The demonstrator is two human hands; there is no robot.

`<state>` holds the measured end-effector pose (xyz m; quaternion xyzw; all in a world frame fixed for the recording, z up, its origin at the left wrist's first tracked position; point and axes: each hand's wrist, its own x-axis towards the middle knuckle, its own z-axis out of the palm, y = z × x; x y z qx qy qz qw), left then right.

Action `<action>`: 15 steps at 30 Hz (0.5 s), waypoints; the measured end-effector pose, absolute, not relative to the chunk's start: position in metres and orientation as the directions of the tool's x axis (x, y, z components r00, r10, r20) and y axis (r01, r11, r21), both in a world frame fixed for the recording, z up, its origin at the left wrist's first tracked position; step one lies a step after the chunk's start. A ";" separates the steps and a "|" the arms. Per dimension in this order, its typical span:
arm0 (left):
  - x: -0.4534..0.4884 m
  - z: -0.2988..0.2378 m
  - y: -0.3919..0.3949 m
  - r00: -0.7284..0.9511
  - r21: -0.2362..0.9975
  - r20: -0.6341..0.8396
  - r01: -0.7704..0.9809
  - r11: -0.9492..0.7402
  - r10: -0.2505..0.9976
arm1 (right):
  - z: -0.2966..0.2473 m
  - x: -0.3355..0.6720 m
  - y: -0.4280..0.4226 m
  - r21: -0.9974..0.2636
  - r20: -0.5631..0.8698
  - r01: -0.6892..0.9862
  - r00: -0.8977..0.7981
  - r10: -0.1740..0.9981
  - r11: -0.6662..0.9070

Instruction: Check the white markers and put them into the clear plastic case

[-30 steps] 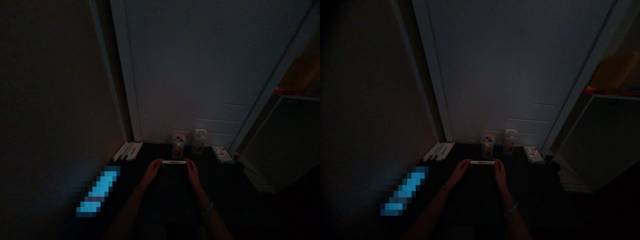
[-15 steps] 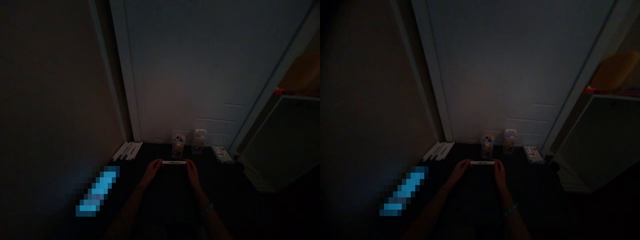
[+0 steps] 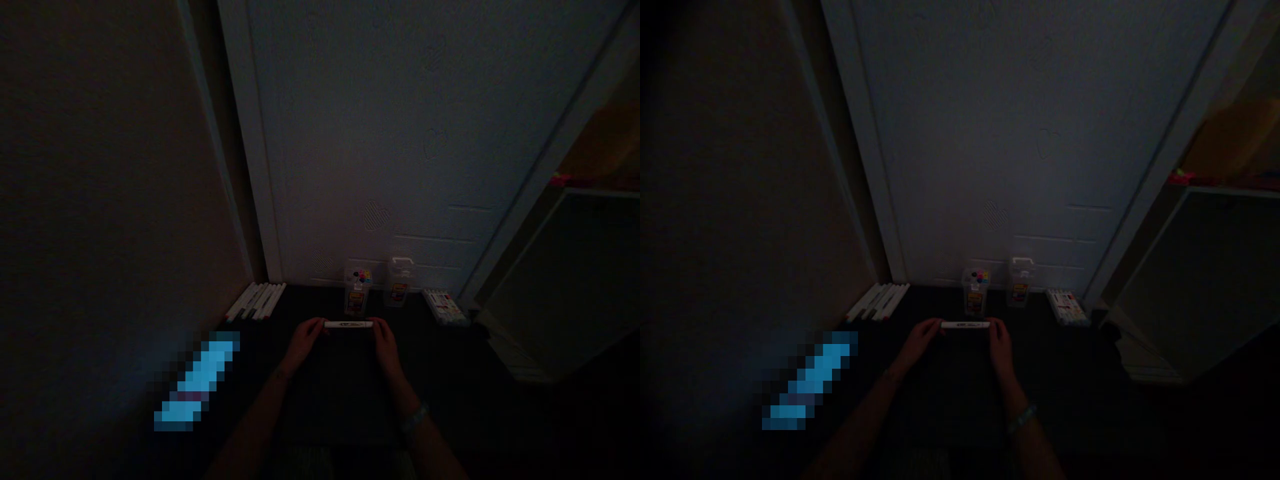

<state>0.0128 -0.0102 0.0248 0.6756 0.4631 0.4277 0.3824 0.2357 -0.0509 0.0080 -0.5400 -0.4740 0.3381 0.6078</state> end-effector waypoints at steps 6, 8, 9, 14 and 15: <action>0.014 0.027 -0.012 0.147 0.906 0.240 0.321 -0.276 0.960 | 0.007 0.235 -0.050 -0.986 0.165 0.031 0.324 0.931 0.164; 0.014 0.025 -0.010 0.145 0.905 0.246 0.319 -0.281 0.958 | 0.006 0.235 -0.049 -0.988 0.154 0.025 0.321 0.935 0.154; 0.014 0.024 -0.010 0.143 0.906 0.248 0.317 -0.281 0.958 | 0.006 0.235 -0.049 -0.988 0.151 0.025 0.318 0.936 0.151; 0.012 0.021 -0.007 0.128 0.912 0.239 0.310 -0.267 0.963 | 0.005 0.236 -0.048 -0.989 0.145 0.022 0.300 0.943 0.145; 0.012 0.020 -0.007 0.132 0.914 0.235 0.308 -0.265 0.963 | 0.005 0.236 -0.048 -0.989 0.146 0.021 0.297 0.944 0.147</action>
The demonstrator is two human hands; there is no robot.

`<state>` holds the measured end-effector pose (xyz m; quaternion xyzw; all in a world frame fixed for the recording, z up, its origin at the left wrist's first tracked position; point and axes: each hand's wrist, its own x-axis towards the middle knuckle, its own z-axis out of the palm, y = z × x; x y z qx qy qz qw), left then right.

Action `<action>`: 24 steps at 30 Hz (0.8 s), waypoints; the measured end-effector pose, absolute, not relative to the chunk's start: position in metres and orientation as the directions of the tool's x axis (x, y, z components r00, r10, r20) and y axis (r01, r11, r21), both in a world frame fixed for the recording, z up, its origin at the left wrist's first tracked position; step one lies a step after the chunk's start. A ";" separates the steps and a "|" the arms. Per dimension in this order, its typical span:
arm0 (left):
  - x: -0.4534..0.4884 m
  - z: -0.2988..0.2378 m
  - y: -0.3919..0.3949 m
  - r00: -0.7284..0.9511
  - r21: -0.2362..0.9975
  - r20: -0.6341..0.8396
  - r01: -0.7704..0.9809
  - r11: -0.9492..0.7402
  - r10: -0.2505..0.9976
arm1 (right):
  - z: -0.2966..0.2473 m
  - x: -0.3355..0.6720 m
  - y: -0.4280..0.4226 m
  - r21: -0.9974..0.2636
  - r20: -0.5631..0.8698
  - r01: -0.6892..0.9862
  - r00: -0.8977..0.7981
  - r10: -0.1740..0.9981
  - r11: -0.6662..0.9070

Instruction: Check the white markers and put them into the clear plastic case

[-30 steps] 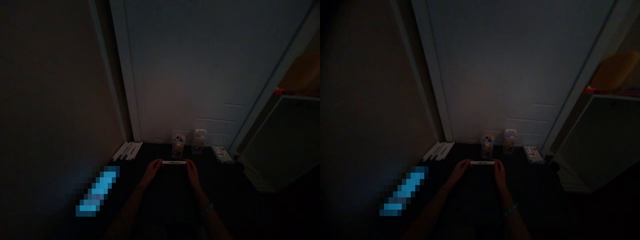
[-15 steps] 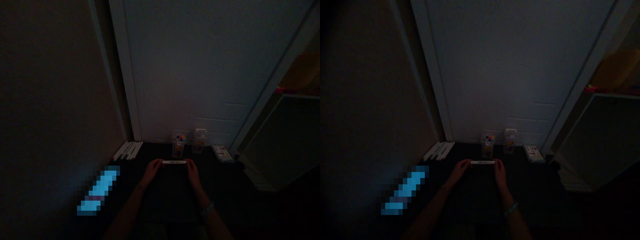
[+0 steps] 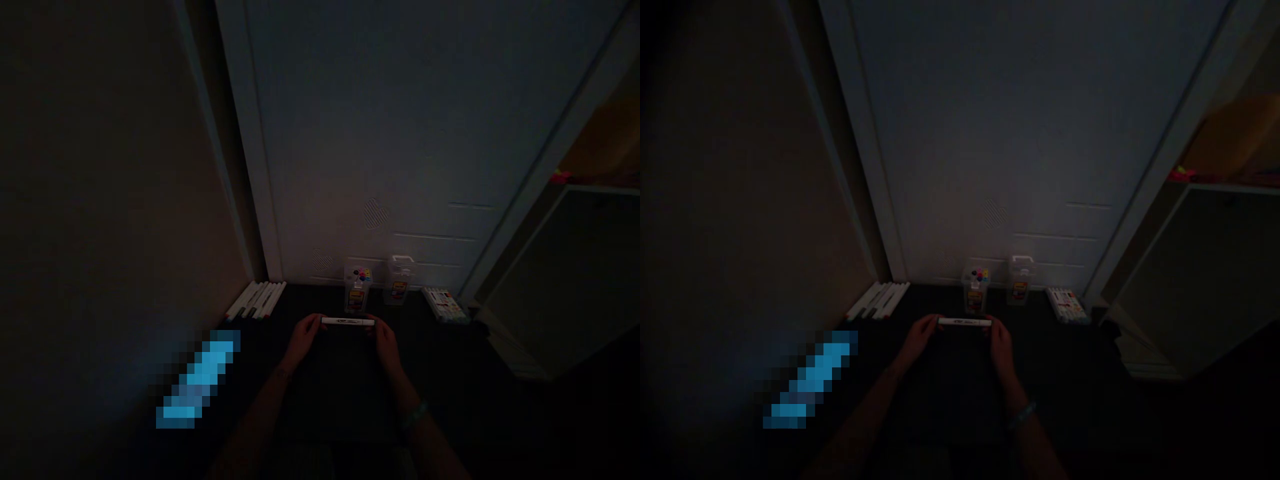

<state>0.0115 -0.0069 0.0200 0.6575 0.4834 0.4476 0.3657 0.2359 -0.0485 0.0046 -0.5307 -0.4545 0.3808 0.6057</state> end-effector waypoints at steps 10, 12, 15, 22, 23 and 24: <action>0.009 0.021 -0.005 0.137 0.914 0.263 0.281 -0.292 0.955 | 0.000 0.237 -0.045 -0.991 0.130 -0.007 0.252 0.959 0.136; 0.009 0.021 -0.006 0.115 0.919 0.263 0.273 -0.285 0.958 | 0.001 0.236 -0.045 -0.990 0.134 -0.007 0.242 0.961 0.140; 0.008 0.021 -0.005 0.076 0.930 0.242 0.267 -0.254 0.967 | 0.004 0.234 -0.047 -0.990 0.141 0.000 0.229 0.963 0.145; 0.007 0.016 -0.001 0.084 0.937 0.251 0.227 -0.264 0.964 | 0.014 0.233 -0.051 -0.991 0.135 0.027 0.219 0.966 0.133; 0.006 0.016 -0.001 0.086 0.938 0.251 0.223 -0.264 0.964 | 0.014 0.233 -0.051 -0.990 0.143 0.027 0.218 0.965 0.141; 0.006 0.015 -0.001 0.087 0.939 0.248 0.222 -0.261 0.965 | 0.014 0.233 -0.051 -0.989 0.150 0.025 0.217 0.965 0.148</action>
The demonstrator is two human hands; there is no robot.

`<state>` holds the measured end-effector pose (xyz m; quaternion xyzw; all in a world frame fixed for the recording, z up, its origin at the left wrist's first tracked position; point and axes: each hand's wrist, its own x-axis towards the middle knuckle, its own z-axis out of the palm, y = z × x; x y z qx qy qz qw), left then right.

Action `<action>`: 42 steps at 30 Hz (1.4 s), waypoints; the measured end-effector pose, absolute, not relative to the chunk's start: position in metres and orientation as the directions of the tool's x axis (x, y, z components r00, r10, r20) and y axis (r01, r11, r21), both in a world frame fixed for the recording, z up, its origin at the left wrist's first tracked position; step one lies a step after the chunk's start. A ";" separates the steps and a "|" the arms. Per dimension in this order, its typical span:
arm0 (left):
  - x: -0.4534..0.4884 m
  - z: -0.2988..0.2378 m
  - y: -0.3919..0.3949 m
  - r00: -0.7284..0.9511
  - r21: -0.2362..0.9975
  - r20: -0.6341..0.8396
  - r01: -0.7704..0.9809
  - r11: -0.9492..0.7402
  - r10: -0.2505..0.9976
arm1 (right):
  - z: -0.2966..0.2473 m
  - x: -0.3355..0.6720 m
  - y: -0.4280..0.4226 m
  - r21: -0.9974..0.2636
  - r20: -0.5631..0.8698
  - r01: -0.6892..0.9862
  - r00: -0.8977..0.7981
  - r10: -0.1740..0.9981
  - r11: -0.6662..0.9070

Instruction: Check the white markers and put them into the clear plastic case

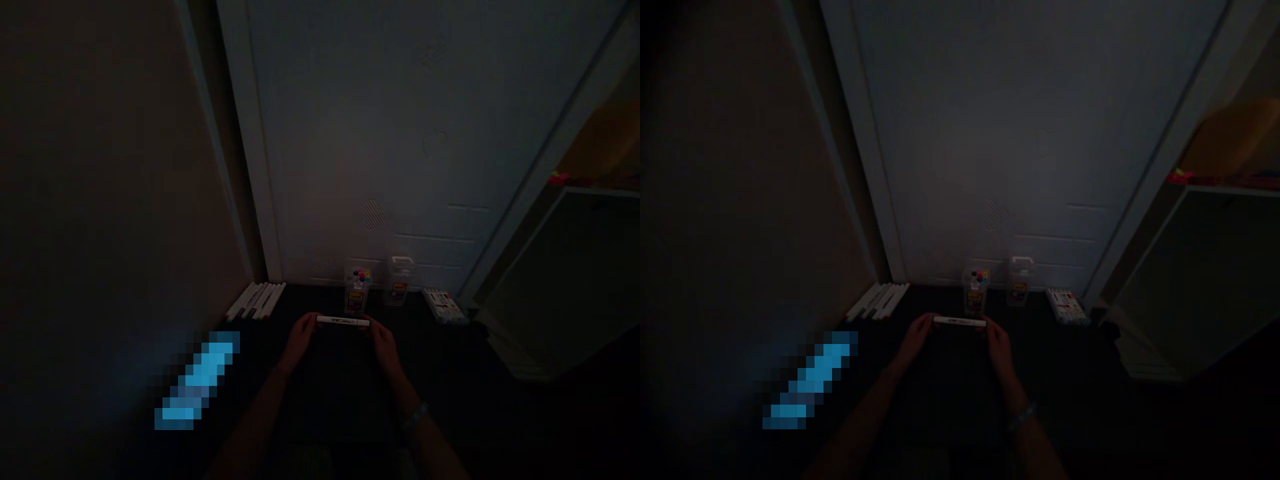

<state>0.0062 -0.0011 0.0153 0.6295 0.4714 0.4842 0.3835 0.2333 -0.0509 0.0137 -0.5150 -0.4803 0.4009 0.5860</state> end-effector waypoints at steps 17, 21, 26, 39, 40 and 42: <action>0.007 0.023 -0.006 0.065 0.940 0.224 0.250 -0.233 0.972 | 0.013 0.233 -0.051 -0.988 0.157 0.027 0.208 0.965 0.154; 0.007 0.022 -0.004 0.074 0.935 0.232 0.260 -0.243 0.970 | 0.012 0.233 -0.051 -0.988 0.152 0.025 0.214 0.965 0.150; 0.007 0.017 -0.002 0.061 0.938 0.234 0.249 -0.242 0.970 | 0.009 0.234 -0.049 -0.987 0.159 0.041 0.197 0.967 0.154; 0.004 0.017 -0.002 0.075 0.931 0.246 0.258 -0.257 0.966 | 0.019 0.232 -0.055 -0.982 0.184 0.078 0.169 0.968 0.173; 0.005 0.018 -0.003 0.074 0.932 0.242 0.259 -0.253 0.967 | 0.019 0.231 -0.054 -0.981 0.188 0.078 0.175 0.966 0.177; 0.005 0.019 -0.003 0.069 0.933 0.233 0.265 -0.243 0.970 | 0.019 0.231 -0.055 -0.980 0.195 0.073 0.190 0.962 0.185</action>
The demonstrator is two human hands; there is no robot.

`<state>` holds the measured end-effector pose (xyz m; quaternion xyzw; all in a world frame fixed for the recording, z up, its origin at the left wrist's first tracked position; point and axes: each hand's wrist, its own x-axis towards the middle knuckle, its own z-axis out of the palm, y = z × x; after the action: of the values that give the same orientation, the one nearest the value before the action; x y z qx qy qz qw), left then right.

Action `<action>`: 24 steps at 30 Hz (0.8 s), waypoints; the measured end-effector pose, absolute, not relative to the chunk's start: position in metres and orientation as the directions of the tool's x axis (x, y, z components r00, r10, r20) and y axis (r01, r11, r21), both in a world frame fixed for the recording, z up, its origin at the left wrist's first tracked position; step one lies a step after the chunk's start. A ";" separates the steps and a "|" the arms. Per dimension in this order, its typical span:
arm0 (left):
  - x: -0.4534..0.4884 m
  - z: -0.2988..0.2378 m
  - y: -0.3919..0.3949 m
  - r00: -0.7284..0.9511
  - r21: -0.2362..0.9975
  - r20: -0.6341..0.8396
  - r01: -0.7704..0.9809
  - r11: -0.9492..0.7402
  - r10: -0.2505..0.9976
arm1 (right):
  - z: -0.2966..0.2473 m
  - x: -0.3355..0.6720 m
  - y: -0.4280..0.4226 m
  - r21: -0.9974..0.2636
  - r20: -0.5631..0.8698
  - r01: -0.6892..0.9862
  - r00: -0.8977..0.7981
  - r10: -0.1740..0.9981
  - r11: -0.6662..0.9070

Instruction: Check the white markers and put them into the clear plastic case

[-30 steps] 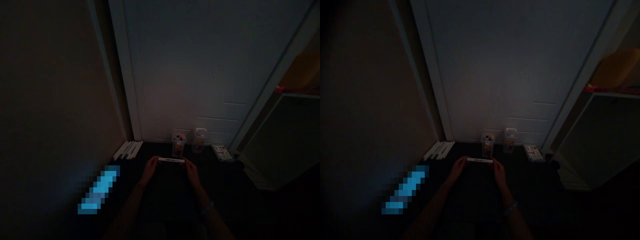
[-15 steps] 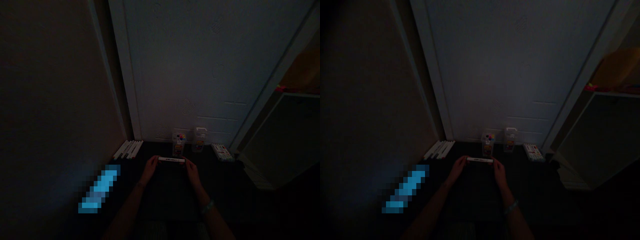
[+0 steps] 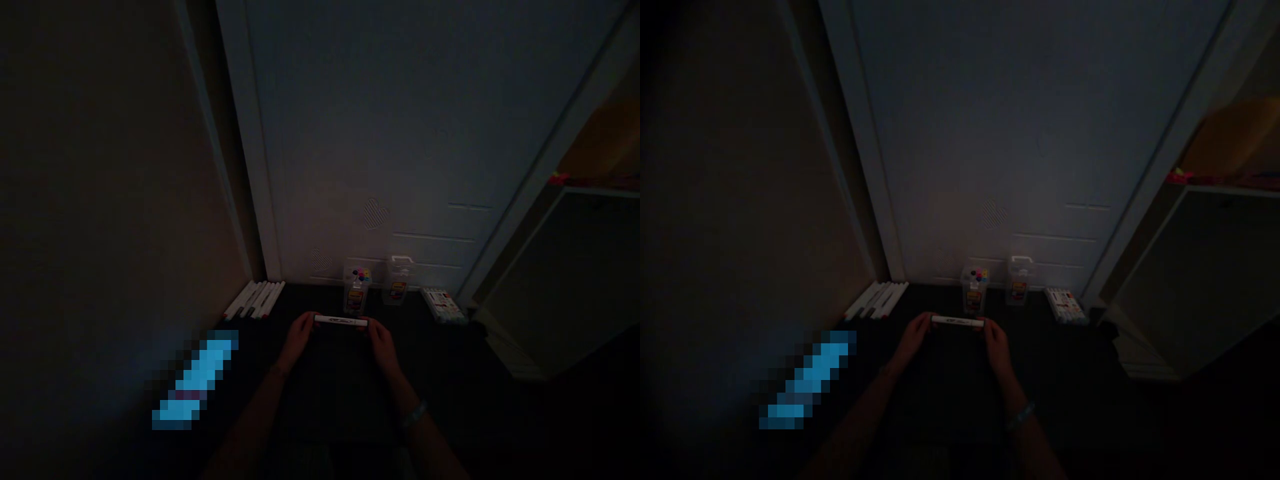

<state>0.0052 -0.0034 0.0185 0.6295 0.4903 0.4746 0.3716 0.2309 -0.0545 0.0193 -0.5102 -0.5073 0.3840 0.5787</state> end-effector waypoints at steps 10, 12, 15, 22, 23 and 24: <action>0.006 0.020 -0.005 0.079 0.930 0.242 0.264 -0.255 0.967 | 0.019 0.231 -0.055 -0.981 0.195 0.062 0.198 0.961 0.186; 0.006 0.019 -0.004 0.074 0.934 0.232 0.261 -0.243 0.970 | 0.017 0.231 -0.053 -0.981 0.193 0.060 0.210 0.959 0.184; 0.008 0.019 -0.004 0.086 0.945 0.208 0.239 -0.223 0.974 | 0.015 0.232 -0.052 -0.980 0.200 0.066 0.241 0.950 0.189; 0.011 0.024 -0.009 0.130 0.951 0.184 0.226 -0.210 0.974 | 0.011 0.235 -0.050 -0.980 0.197 0.084 0.276 0.941 0.181; 0.011 0.024 -0.009 0.132 0.950 0.188 0.226 -0.214 0.973 | 0.010 0.235 -0.050 -0.981 0.194 0.078 0.278 0.941 0.179; 0.011 0.024 -0.009 0.136 0.949 0.188 0.229 -0.216 0.973 | 0.009 0.236 -0.050 -0.981 0.191 0.070 0.279 0.941 0.179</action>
<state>0.0113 -0.0094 0.0239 0.6333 0.4744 0.4549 0.4086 0.2356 -0.0497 0.0095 -0.5283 -0.4785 0.3627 0.6003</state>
